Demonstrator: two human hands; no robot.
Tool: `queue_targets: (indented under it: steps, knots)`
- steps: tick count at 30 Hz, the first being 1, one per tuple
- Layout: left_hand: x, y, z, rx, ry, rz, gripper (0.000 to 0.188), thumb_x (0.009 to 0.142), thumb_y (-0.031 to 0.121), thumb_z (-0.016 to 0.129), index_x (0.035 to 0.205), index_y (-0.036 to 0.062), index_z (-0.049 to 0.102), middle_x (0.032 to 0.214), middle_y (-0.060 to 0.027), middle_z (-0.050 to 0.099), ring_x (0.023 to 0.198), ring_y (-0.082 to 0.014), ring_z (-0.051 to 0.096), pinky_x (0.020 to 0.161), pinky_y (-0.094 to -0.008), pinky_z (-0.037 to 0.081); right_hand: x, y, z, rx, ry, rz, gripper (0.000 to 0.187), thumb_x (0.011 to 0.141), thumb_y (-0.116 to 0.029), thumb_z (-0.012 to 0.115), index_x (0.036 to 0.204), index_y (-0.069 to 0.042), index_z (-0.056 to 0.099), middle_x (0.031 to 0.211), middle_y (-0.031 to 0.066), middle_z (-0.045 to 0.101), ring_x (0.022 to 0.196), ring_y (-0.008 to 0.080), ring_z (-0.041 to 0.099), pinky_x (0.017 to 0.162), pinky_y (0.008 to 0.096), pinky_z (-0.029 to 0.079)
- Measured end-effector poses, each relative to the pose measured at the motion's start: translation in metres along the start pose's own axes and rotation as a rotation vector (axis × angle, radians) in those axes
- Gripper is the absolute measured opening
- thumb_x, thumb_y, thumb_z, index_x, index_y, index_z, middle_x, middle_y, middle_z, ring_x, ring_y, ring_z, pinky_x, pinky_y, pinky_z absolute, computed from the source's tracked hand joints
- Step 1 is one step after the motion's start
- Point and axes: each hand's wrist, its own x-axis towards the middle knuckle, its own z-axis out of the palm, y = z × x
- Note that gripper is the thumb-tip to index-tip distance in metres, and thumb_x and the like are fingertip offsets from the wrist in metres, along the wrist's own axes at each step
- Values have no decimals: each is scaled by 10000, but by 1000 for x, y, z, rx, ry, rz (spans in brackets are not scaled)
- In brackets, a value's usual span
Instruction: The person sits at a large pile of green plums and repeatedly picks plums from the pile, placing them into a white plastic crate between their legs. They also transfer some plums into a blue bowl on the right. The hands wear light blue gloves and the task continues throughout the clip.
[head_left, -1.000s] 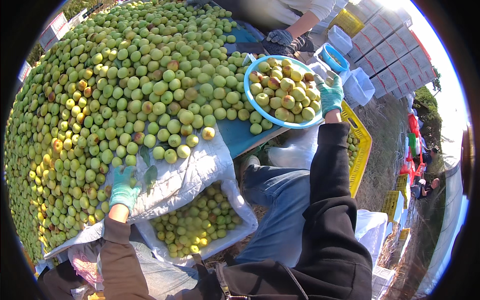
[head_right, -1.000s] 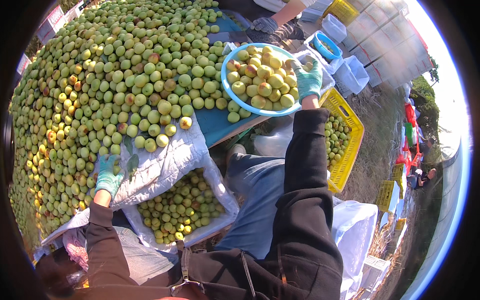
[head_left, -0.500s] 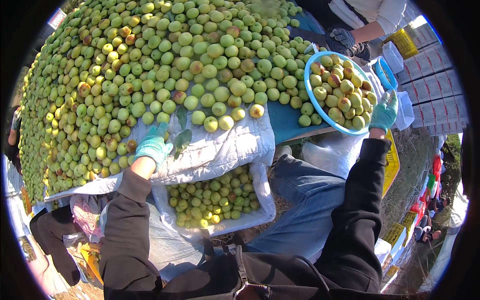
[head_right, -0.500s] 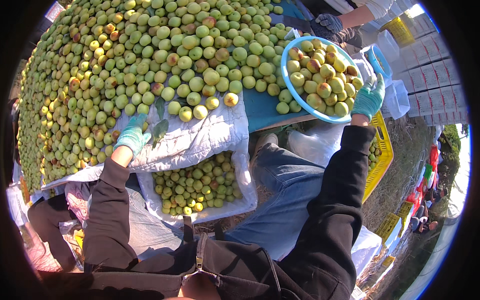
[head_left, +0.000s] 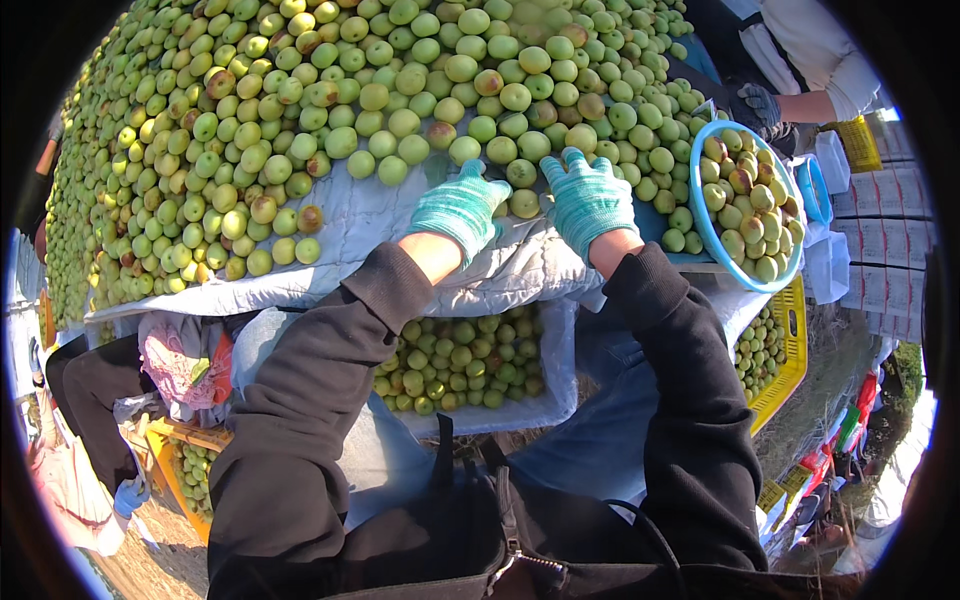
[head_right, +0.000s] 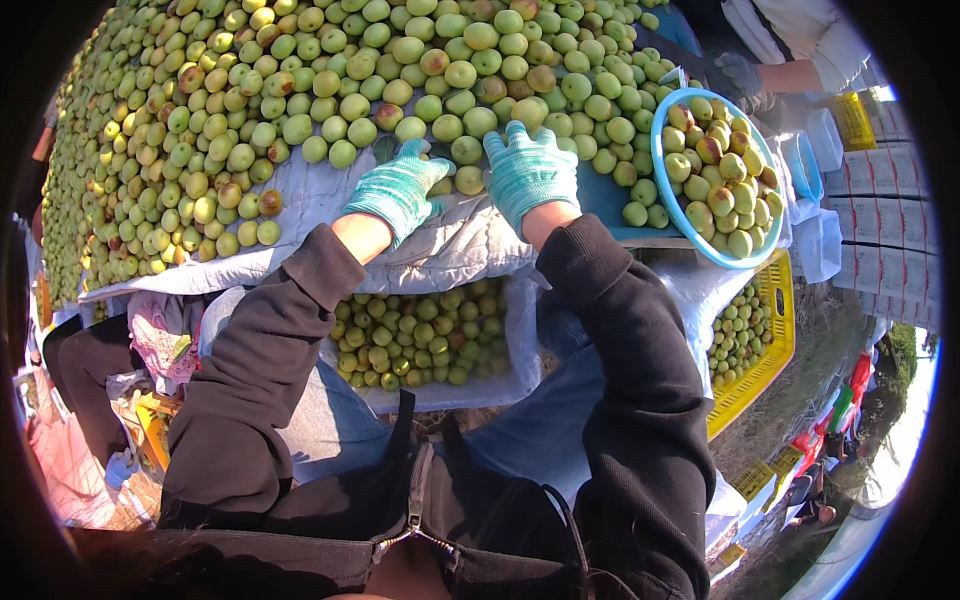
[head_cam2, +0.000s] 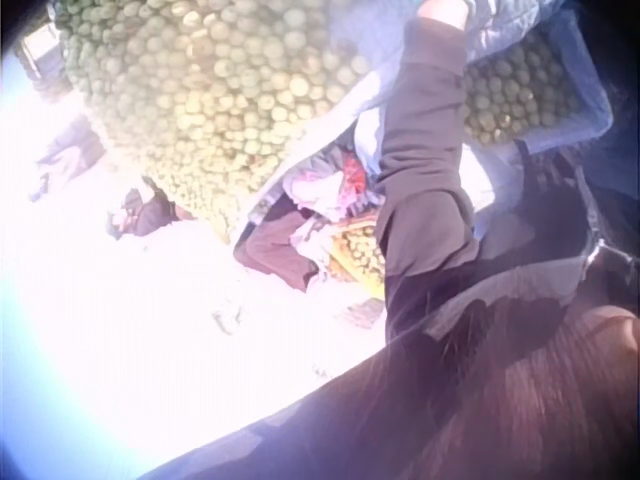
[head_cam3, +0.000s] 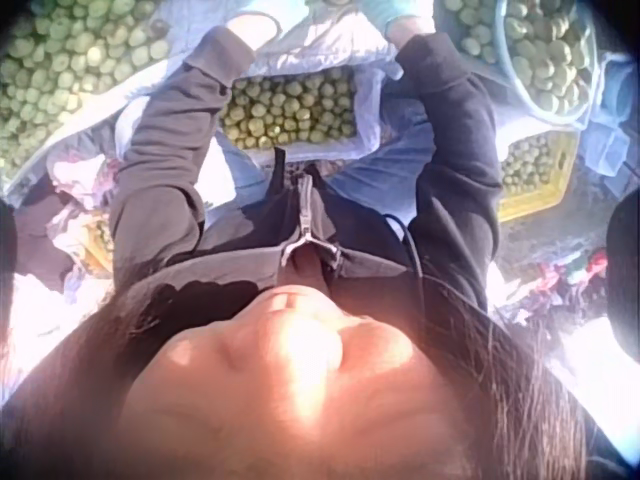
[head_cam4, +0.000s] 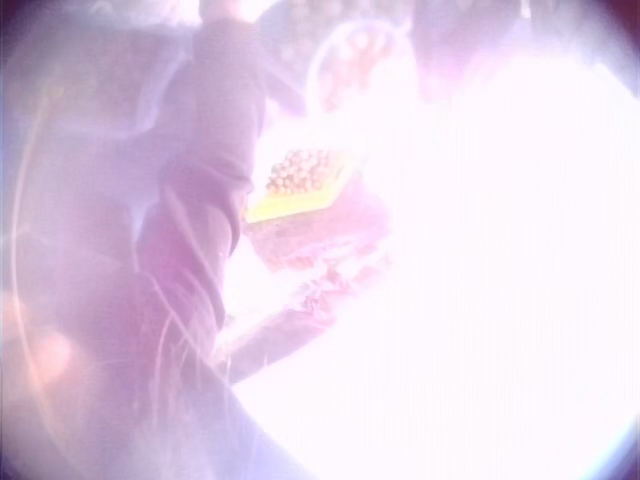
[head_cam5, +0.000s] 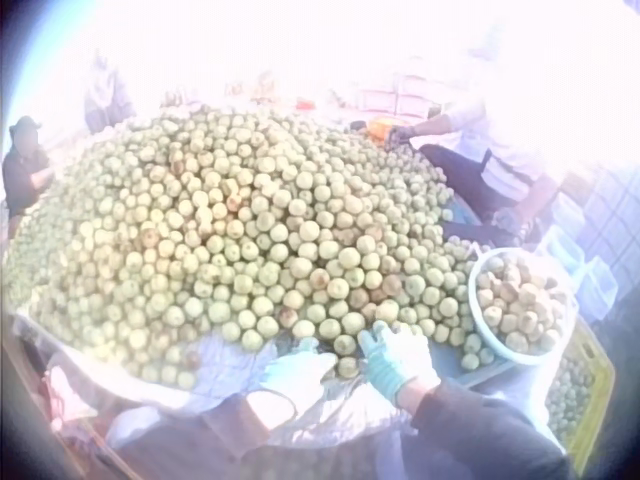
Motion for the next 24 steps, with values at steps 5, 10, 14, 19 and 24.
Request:
queue_targets:
  steps: [5, 10, 14, 19, 24]
  knots:
    - [-8, 1, -10, -30, -88, -183, 490, 748, 214, 738, 1199, 123, 569, 1296, -206, 438, 1099, -355, 559, 918, -411, 491, -13, -9, -5, -2, -77, 112, 591, 795, -390, 680, 1333, -238, 486, 1317, 82, 458, 1075, 331, 533, 759, 473, 485]
    - [-17, -18, -21, -173, -43, -226, 411, 705, 224, 763, 1061, 99, 602, 1103, -158, 544, 1001, -331, 574, 842, -411, 500, -19, 0, 8, -28, -57, 199, 614, 791, -410, 673, 1341, -234, 465, 1231, 73, 496, 1039, 315, 541, 737, 461, 503]
    - [-25, -47, -16, -393, 249, -15, 428, 668, 207, 809, 1032, 81, 622, 991, -93, 616, 969, -234, 594, 853, -337, 492, -25, 12, 27, 139, 10, 272, 477, 827, -387, 620, 1252, -203, 506, 1172, 93, 508, 994, 341, 556, 742, 487, 503]
    - [-34, -75, -14, -1458, 56, -234, 360, 805, 86, 725, 1132, 71, 578, 1077, -52, 626, 927, -146, 628, 768, -255, 523, -30, 29, 42, 353, 111, 299, 429, 780, -276, 678, 1177, -189, 543, 1083, 105, 553, 992, 317, 581, 777, 420, 522]
    - [-45, -65, -27, -2227, -165, -315, 478, 895, 424, 594, 1232, 93, 528, 1203, -153, 575, 1106, -319, 587, 706, -323, 575, -24, 54, 28, 1548, 235, 285, 463, 763, -40, 728, 1170, -103, 516, 1011, 37, 566, 860, 100, 563, 719, 258, 510]
